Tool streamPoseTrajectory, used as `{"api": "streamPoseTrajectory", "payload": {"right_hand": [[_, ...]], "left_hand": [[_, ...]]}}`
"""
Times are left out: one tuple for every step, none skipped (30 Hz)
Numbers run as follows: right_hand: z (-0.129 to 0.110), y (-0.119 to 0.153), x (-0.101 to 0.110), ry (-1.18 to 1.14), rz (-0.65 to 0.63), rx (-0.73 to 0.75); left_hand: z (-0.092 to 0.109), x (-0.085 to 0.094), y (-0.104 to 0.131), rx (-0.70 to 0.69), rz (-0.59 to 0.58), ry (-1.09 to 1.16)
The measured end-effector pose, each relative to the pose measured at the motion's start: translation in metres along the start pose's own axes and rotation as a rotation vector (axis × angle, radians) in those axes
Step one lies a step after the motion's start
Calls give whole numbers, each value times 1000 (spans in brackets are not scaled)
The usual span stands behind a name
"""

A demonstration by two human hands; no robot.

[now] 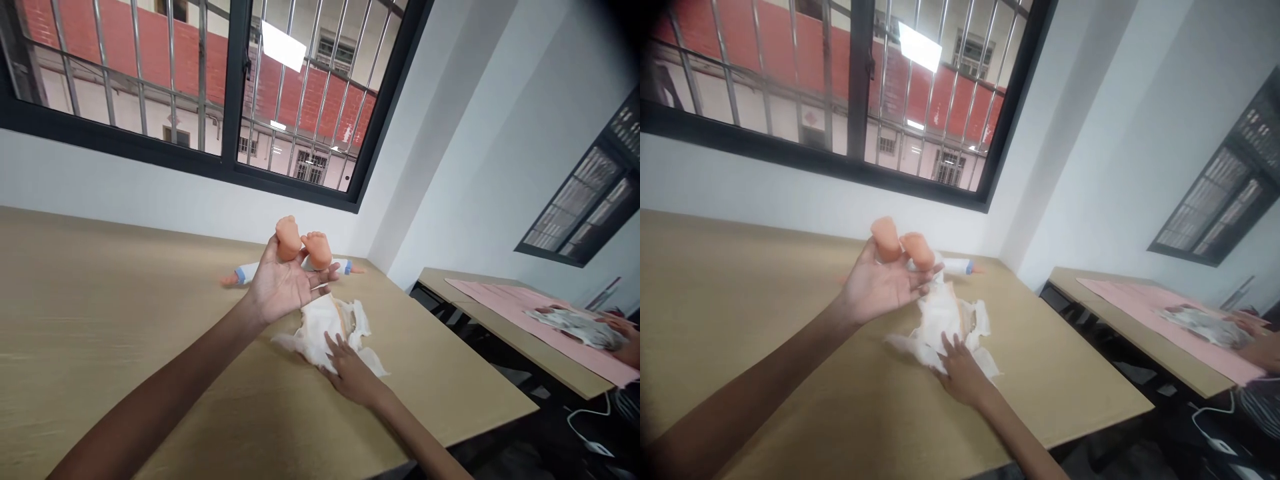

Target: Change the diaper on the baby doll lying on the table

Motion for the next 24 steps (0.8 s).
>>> {"api": "streamPoseTrajectory", "payload": {"right_hand": [[-4,-5,-1,-10,-5,49],[-8,-11,-3,-23,-14,90],[-12,-17,-4,-36,-25,121],[-16,-23,-5,-45,-34,140],[-19,-29,-6,-45,-41,147],[-22,-33,-7,-39,-45,142],[-25,-37,-7,-30,-47,133],[-28,-40,-7,-18,-43,120],[-31,-42,-6,-8,-38,109],[-34,-42,-6,-1,-34,97],[-38,-42,-5,2,-36,85],[-41,-41,-5,2,-41,68],[-44,-40,-5,1,-48,47],[-47,-39,-5,-1,-54,25],[-50,-38,-4,-3,-56,2],[-53,-37,-4,-4,-55,-19],[-55,-37,-4,-6,-56,-35],[-57,-37,-5,-8,-59,-46],[-59,-38,-5,-11,-65,-50],[-60,-38,-5,-13,-72,-50],[-61,-39,-5,-14,-77,-45],[-61,-40,-4,-13,-79,-39],[-60,-40,-4,-12,-80,-32],[-59,-40,-4,-12,-81,-23]], "left_hand": [[1,0,0,19,-12,-18],[2,0,0,34,-22,-34],[3,0,0,43,-28,-47],[4,0,1,46,-31,-58],[5,0,1,46,-33,-66],[6,0,1,43,-33,-75],[7,0,2,46,-31,-81],[8,0,2,48,-27,-86],[9,0,2,51,-22,-89],[10,1,3,56,-15,-94],[11,1,3,65,-7,-101],[13,1,3,74,2,-113],[15,1,3,82,11,-127],[16,1,3,88,22,-143],[18,2,3,91,35,-159],[19,2,4,89,44,-174],[20,2,4,87,49,-189],[21,2,4,85,46,-203],[21,2,4,83,38,-213],[21,2,4,82,25,-218],[20,2,4,81,12,-216],[20,2,3,80,2,-207],[19,1,3,80,-5,-196],[17,1,1,81,-8,-185]]}}
Point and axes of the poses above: each hand's wrist, its own y-axis away from the middle knuckle, its own x-axis out of the back of the hand, z = x × y, the point moved 3 cm from there along -y, towards the middle knuckle, and after that the axes turned 10 degrees about x, right-handed, at the moved point
